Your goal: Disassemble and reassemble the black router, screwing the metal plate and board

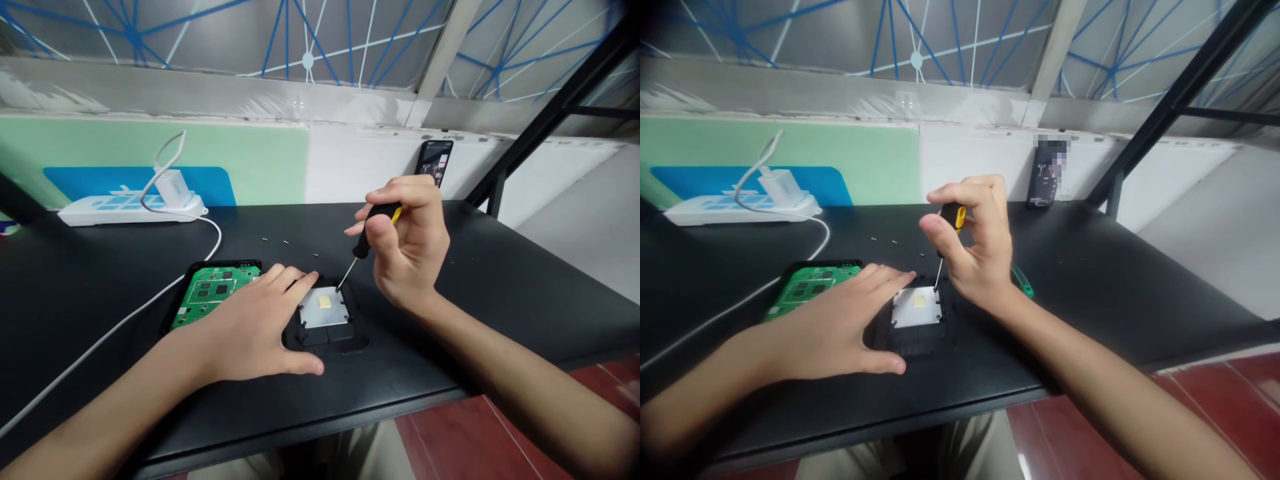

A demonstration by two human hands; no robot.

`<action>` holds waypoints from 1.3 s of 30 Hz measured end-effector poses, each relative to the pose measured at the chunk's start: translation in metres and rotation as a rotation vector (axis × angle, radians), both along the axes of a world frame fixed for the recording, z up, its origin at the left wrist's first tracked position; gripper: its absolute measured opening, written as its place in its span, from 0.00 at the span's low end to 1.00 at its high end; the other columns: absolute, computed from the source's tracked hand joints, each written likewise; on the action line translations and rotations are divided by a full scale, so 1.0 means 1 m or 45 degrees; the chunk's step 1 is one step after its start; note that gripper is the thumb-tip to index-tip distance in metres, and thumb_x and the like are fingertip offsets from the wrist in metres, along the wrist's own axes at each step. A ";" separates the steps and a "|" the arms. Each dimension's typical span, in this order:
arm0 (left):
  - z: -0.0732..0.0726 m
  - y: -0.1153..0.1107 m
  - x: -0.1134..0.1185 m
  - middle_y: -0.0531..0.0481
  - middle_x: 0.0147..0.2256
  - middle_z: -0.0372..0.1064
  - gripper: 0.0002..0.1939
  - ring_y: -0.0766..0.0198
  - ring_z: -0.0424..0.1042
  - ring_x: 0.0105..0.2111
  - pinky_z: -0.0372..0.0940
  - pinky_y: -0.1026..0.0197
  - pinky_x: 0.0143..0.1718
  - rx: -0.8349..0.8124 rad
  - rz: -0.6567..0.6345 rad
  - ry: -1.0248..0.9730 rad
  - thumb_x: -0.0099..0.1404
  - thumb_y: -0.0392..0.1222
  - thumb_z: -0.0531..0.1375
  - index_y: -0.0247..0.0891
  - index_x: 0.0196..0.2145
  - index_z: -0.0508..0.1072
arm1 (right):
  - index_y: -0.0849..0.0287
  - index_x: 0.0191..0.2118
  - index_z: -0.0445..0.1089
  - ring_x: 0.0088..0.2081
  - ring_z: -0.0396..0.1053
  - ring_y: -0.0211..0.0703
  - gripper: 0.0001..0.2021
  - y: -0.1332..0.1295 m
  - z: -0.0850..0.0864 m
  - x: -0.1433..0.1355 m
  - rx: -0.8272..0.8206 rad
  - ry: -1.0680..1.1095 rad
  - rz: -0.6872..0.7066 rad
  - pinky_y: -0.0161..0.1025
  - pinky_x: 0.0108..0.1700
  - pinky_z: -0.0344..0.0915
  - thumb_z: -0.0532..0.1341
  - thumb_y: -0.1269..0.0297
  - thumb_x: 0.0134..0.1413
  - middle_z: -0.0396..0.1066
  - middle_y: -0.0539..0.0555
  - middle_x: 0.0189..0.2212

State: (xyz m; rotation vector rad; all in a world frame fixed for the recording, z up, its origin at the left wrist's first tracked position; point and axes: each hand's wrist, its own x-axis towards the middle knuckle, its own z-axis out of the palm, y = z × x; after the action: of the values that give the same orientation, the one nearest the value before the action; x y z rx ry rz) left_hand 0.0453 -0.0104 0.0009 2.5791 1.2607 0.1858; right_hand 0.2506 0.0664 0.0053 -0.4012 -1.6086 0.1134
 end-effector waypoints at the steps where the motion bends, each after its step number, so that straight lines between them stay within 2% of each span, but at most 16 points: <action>1: -0.001 0.000 0.000 0.35 0.61 0.62 0.52 0.40 0.61 0.60 0.59 0.42 0.61 0.002 -0.001 -0.005 0.59 0.68 0.64 0.31 0.69 0.54 | 0.50 0.44 0.73 0.37 0.69 0.41 0.07 0.000 0.001 0.000 0.021 -0.005 -0.031 0.38 0.27 0.73 0.64 0.57 0.61 0.66 0.52 0.37; 3: -0.002 0.000 0.000 0.35 0.61 0.62 0.53 0.40 0.61 0.60 0.58 0.42 0.62 0.007 -0.001 -0.009 0.58 0.68 0.64 0.31 0.69 0.54 | 0.50 0.43 0.73 0.38 0.69 0.40 0.05 0.000 0.001 0.000 0.016 0.001 -0.058 0.36 0.27 0.73 0.64 0.62 0.61 0.67 0.51 0.38; 6: -0.002 0.000 -0.001 0.35 0.62 0.61 0.53 0.40 0.60 0.61 0.58 0.42 0.62 0.010 0.003 -0.014 0.58 0.68 0.64 0.31 0.69 0.54 | 0.49 0.48 0.73 0.35 0.73 0.36 0.09 -0.002 0.000 -0.001 -0.087 0.024 0.026 0.35 0.30 0.76 0.57 0.64 0.67 0.71 0.49 0.39; 10: 0.000 0.000 0.000 0.34 0.62 0.61 0.53 0.40 0.61 0.60 0.59 0.42 0.61 -0.007 0.000 0.010 0.59 0.67 0.64 0.29 0.69 0.54 | 0.50 0.53 0.69 0.37 0.76 0.40 0.14 -0.005 -0.003 -0.001 -0.190 0.059 0.192 0.41 0.35 0.78 0.49 0.62 0.71 0.76 0.51 0.41; 13: 0.002 0.000 0.001 0.34 0.62 0.61 0.53 0.40 0.60 0.61 0.59 0.42 0.61 -0.011 0.004 0.018 0.59 0.67 0.64 0.29 0.69 0.53 | 0.49 0.52 0.69 0.38 0.76 0.43 0.15 -0.004 -0.004 0.000 -0.227 0.043 0.171 0.43 0.33 0.78 0.48 0.56 0.72 0.75 0.53 0.43; 16: 0.002 0.000 0.001 0.35 0.62 0.61 0.53 0.40 0.60 0.61 0.58 0.43 0.61 -0.013 0.011 0.016 0.58 0.67 0.64 0.30 0.69 0.54 | 0.49 0.48 0.72 0.34 0.74 0.40 0.12 -0.002 -0.001 0.001 -0.129 0.008 0.048 0.41 0.30 0.76 0.54 0.53 0.69 0.69 0.52 0.42; 20: 0.002 -0.001 0.001 0.35 0.62 0.61 0.52 0.41 0.60 0.61 0.58 0.43 0.61 -0.017 0.011 0.017 0.59 0.67 0.63 0.32 0.69 0.54 | 0.51 0.44 0.73 0.33 0.70 0.38 0.06 0.000 0.002 0.001 -0.011 -0.017 -0.083 0.38 0.28 0.74 0.63 0.61 0.62 0.67 0.50 0.37; 24: 0.002 0.000 0.000 0.35 0.62 0.61 0.52 0.40 0.60 0.61 0.57 0.42 0.62 -0.019 -0.003 0.006 0.59 0.68 0.63 0.33 0.69 0.53 | 0.51 0.51 0.70 0.34 0.73 0.37 0.10 0.000 0.000 0.000 -0.109 0.021 0.041 0.37 0.31 0.76 0.56 0.62 0.68 0.71 0.51 0.39; 27: 0.001 0.000 0.000 0.36 0.61 0.62 0.51 0.40 0.61 0.60 0.59 0.41 0.61 -0.025 0.000 -0.017 0.59 0.68 0.63 0.34 0.69 0.54 | 0.50 0.53 0.67 0.36 0.76 0.39 0.12 -0.002 -0.003 0.001 -0.171 0.036 0.152 0.40 0.35 0.78 0.51 0.61 0.71 0.74 0.51 0.41; 30: 0.001 -0.001 -0.001 0.36 0.62 0.61 0.52 0.41 0.60 0.61 0.59 0.42 0.61 -0.033 0.009 -0.006 0.59 0.67 0.64 0.32 0.69 0.54 | 0.49 0.51 0.69 0.37 0.76 0.42 0.13 -0.003 -0.003 0.002 -0.202 0.023 0.128 0.43 0.34 0.78 0.49 0.56 0.71 0.73 0.53 0.43; 34: 0.002 -0.001 -0.001 0.34 0.62 0.60 0.53 0.41 0.59 0.61 0.57 0.42 0.63 -0.018 0.003 0.023 0.59 0.67 0.63 0.30 0.69 0.53 | 0.50 0.45 0.73 0.36 0.72 0.42 0.09 -0.001 0.001 0.003 -0.072 -0.010 -0.031 0.41 0.28 0.76 0.59 0.54 0.65 0.66 0.53 0.40; 39: 0.000 -0.001 0.000 0.34 0.62 0.60 0.52 0.41 0.60 0.61 0.57 0.43 0.62 -0.013 0.003 0.026 0.59 0.67 0.63 0.30 0.69 0.53 | 0.51 0.43 0.73 0.38 0.68 0.40 0.07 0.002 0.004 0.005 0.031 -0.051 -0.074 0.36 0.27 0.73 0.65 0.59 0.61 0.62 0.51 0.36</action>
State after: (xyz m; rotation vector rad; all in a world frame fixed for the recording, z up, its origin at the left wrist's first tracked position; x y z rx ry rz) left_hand 0.0450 -0.0114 0.0012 2.5773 1.2685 0.1532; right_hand 0.2556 0.0688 0.0092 -0.4334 -1.6349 0.0419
